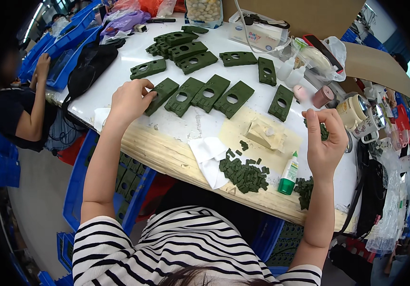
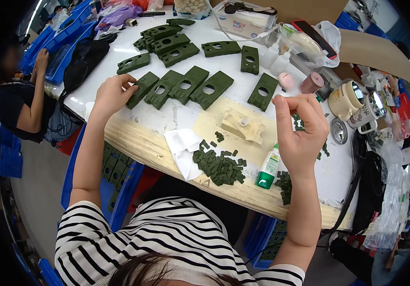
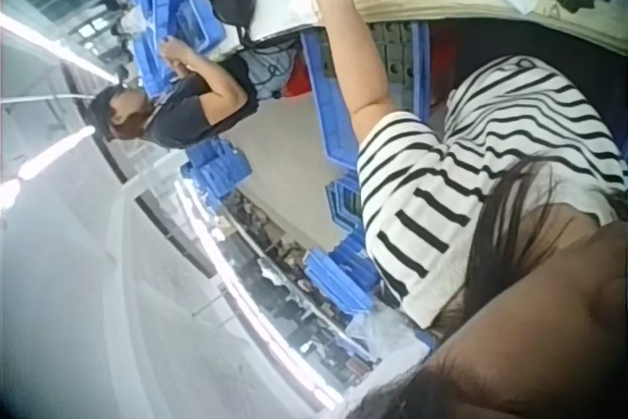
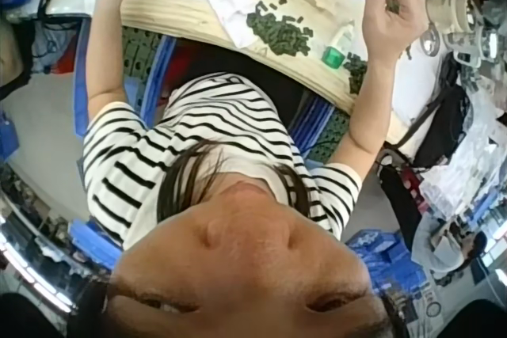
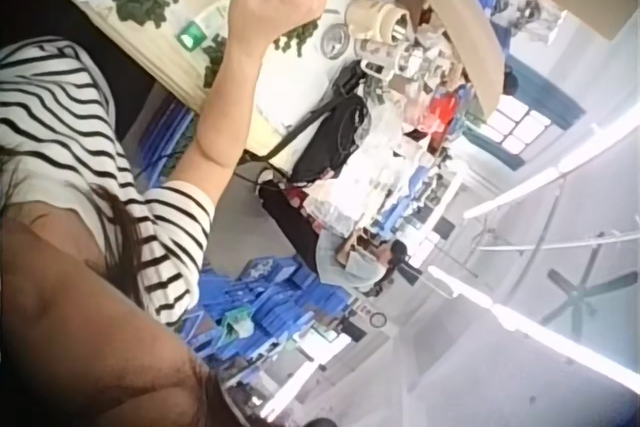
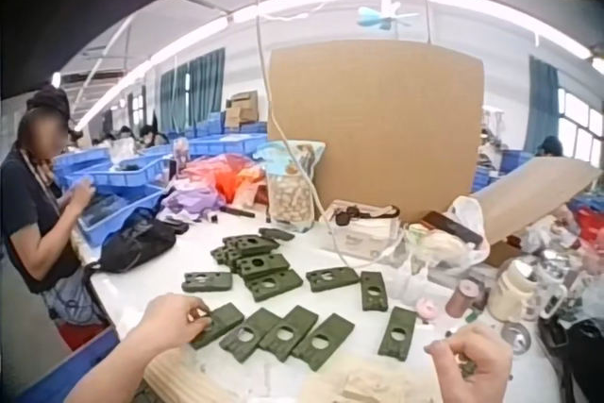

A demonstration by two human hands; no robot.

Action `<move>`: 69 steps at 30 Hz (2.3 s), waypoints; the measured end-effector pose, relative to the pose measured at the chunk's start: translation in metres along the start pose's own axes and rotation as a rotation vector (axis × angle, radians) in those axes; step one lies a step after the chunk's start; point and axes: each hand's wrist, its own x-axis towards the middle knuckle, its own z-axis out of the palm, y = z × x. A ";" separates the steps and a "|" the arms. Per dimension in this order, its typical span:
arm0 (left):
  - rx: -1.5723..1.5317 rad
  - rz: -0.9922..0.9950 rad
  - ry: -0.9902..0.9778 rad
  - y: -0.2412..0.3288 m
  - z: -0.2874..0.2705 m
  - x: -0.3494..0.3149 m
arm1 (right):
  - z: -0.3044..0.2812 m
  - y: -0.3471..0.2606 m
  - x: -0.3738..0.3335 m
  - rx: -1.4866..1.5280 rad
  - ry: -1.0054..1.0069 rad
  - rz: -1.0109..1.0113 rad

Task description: Assembling plastic toy tank hulls by applying glue and attaching small components on a factory workbench.

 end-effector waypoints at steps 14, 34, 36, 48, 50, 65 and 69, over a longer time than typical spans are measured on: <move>-0.145 0.155 -0.096 -0.063 0.005 0.088 | -0.020 0.028 0.015 -0.030 0.091 0.051; -0.799 0.864 -0.032 0.170 0.004 0.004 | -0.046 0.101 0.009 -0.449 -0.659 0.631; -0.779 0.810 -0.053 0.163 0.009 0.000 | -0.044 0.102 0.008 -0.412 -0.659 0.650; -0.731 0.866 0.048 0.162 0.011 0.000 | -0.045 0.095 0.011 -0.307 -0.593 0.602; -0.717 0.877 0.026 0.162 0.008 0.000 | -0.046 0.088 0.013 -0.247 -0.468 0.573; -0.701 0.945 0.090 0.165 0.013 -0.006 | -0.026 0.007 0.014 0.129 -0.283 0.139; -0.647 0.981 0.155 0.168 0.012 -0.008 | -0.017 -0.004 0.010 0.204 -0.228 0.198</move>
